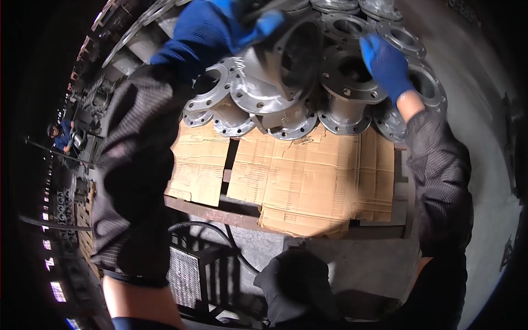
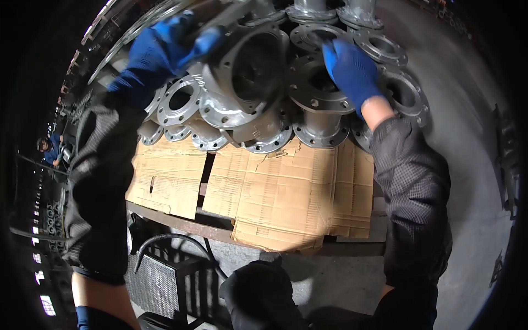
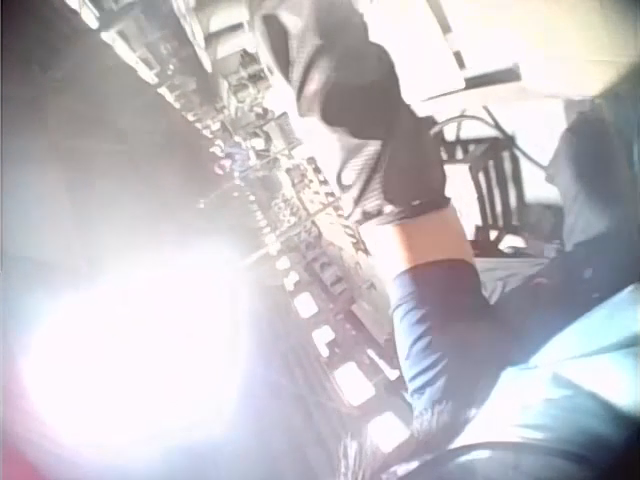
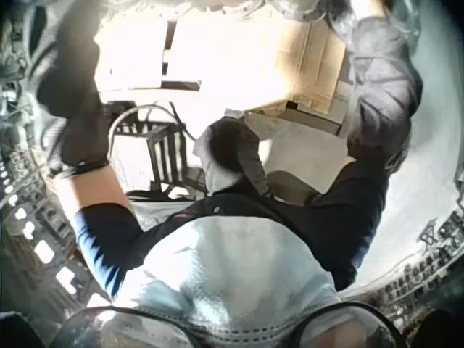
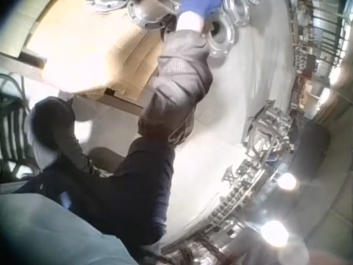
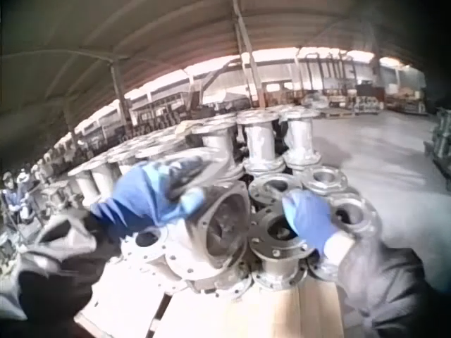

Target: The person uses a pneumatic grinding tool to smooth the surfaces and flange edges of cast metal pipe fittings, turning the objects over to reach different sides and then placing them onto a pallet.

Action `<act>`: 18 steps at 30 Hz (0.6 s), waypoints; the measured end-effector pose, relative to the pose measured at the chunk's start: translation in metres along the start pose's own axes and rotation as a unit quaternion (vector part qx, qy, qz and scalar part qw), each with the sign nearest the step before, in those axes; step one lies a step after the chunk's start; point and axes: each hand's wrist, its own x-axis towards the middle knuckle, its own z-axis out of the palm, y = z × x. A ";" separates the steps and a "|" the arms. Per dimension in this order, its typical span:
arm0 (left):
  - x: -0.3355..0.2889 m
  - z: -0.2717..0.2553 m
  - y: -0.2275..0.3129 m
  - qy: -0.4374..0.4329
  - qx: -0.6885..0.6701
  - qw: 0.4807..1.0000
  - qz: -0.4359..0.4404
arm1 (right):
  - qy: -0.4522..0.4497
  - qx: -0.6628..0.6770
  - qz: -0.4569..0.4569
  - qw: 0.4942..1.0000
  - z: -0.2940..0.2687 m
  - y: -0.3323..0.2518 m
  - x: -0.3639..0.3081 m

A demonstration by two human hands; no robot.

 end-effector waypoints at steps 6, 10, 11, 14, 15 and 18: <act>0.078 0.028 -0.001 0.029 -0.016 0.997 0.067 | -0.004 -0.055 -0.100 0.993 -0.004 0.074 -0.063; 0.097 0.032 -0.017 0.007 0.008 0.998 0.058 | -0.021 -0.079 -0.051 0.995 0.005 0.070 -0.065; 0.104 0.034 -0.019 0.002 0.018 0.998 0.054 | -0.038 -0.105 0.005 0.994 0.007 0.063 -0.066; 0.131 0.033 -0.035 -0.031 0.079 0.996 0.024 | -0.051 -0.116 -0.016 0.992 -0.002 0.047 -0.061; 0.134 0.038 -0.028 -0.032 0.097 0.994 0.030 | -0.046 -0.093 -0.047 0.993 -0.004 0.054 -0.064; 0.132 0.054 -0.018 -0.023 -0.392 0.909 0.136 | -0.017 -0.072 -0.076 0.994 -0.002 0.062 -0.065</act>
